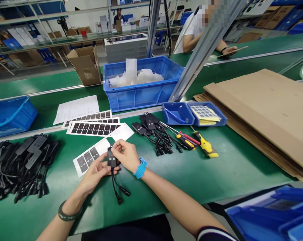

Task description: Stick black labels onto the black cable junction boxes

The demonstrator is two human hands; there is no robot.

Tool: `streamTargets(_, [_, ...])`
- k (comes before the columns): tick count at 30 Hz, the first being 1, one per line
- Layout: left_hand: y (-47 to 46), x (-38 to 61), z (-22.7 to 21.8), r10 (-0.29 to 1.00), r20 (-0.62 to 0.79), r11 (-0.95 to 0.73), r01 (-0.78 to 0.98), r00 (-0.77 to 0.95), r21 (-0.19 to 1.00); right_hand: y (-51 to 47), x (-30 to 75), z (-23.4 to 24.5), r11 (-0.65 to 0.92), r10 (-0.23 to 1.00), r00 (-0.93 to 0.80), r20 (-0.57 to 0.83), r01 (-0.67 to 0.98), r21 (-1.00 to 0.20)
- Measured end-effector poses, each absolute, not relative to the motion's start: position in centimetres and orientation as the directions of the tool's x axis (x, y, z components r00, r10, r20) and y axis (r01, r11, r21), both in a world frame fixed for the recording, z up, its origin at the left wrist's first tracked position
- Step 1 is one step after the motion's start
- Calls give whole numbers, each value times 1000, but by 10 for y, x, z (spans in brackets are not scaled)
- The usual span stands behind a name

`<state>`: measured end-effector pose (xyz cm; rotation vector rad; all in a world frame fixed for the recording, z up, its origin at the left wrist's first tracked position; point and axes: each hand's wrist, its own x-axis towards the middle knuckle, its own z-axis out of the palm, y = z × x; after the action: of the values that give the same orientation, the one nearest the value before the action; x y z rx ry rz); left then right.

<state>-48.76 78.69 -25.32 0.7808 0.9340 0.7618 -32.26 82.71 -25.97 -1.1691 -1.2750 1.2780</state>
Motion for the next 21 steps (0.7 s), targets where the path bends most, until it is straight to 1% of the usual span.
streamTargets(8, [786,-485,-251,841,-379,472,-184,385,862,825,-324,-261,8,998,-62,5,54,-998])
streamTargets(14, [785,-486,-246,856,-366,458,-210,365,863,827,-319,-259,74,997,-43,66,223,-972])
streamTargets(16, [786,-487,-246,861,-368,461,-236,350,855,828,-318,-259,88,993,-94,68,235,-968])
streamTargets(18, [788,-490,-248,871,-371,462,-279,323,842,828,-319,-261,78,975,-222,30,208,-975])
streamTargets(21, [792,-493,-254,895,-372,438,-337,246,833,824,-325,-267,44,912,-409,-16,136,-990])
